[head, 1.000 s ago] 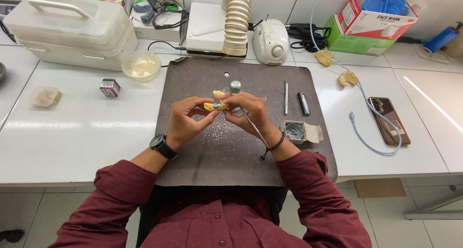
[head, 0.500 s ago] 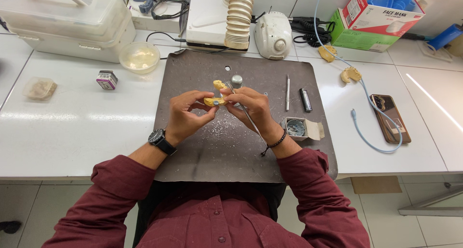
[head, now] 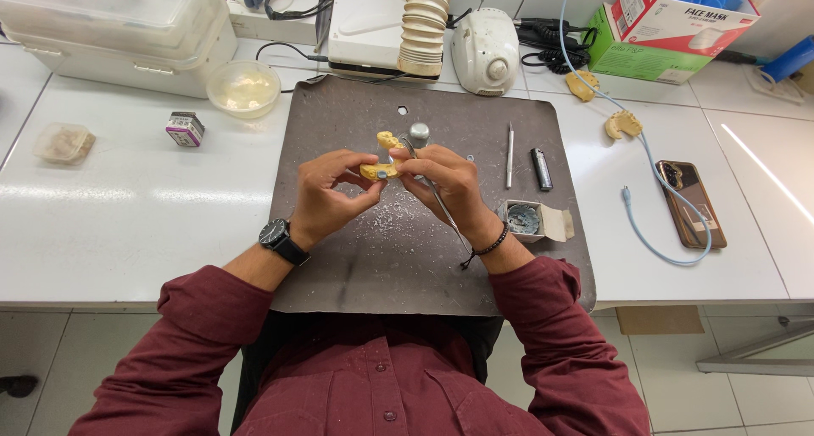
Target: The person holds a yellow dental impression model in one hand and uses a metal wax carving instrument to apply and shape small amounts of blue wax on the model's teeth. They repeatedly pick up small pieces of blue material from a box, press them onto the model, and carve and smooth them with the tool.
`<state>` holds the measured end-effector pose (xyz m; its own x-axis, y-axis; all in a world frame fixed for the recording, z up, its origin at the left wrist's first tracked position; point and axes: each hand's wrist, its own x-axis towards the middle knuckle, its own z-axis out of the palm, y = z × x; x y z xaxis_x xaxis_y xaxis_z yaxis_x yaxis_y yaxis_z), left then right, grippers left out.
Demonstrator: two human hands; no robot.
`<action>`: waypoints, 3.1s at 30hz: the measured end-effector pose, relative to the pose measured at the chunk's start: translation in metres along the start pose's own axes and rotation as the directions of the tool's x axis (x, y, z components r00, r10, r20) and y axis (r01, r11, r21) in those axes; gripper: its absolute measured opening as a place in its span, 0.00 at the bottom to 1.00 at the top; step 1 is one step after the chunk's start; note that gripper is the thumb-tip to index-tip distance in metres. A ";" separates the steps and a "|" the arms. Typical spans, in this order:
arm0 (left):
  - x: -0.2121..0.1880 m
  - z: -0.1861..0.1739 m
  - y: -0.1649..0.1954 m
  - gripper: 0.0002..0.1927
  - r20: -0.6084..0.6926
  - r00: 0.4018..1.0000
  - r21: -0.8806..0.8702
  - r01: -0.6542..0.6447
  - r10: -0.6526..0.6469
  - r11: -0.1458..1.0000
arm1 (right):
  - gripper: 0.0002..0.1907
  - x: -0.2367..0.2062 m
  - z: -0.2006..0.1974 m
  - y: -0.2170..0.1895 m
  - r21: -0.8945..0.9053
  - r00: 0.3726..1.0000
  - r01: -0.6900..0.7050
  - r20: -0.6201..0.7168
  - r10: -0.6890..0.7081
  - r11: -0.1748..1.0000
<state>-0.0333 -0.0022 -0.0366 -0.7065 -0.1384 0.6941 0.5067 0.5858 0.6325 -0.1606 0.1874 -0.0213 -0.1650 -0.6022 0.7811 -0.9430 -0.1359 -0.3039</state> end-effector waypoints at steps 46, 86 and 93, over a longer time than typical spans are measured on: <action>-0.006 -0.005 0.029 0.19 -0.014 0.988 0.138 -0.148 0.151 0.979 | 0.16 0.016 -0.029 -0.042 -0.061 0.996 0.069 0.065 -0.065 0.996; -0.008 -0.006 0.029 0.37 0.071 0.997 0.044 -0.003 0.000 0.999 | 0.16 0.006 -0.028 -0.051 0.436 0.948 -0.308 0.071 0.309 0.846; -0.012 -0.004 0.024 0.34 0.075 0.996 -0.020 0.059 -0.057 0.998 | 0.06 -0.009 -0.018 -0.047 0.588 0.840 -0.512 0.189 0.509 0.626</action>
<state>-0.0103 0.0107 -0.0287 -0.7692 -0.1117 0.6292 0.4739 0.5608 0.6789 -0.1201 0.2137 -0.0041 -0.5640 -0.7235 0.3981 -0.3356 -0.2397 -0.9110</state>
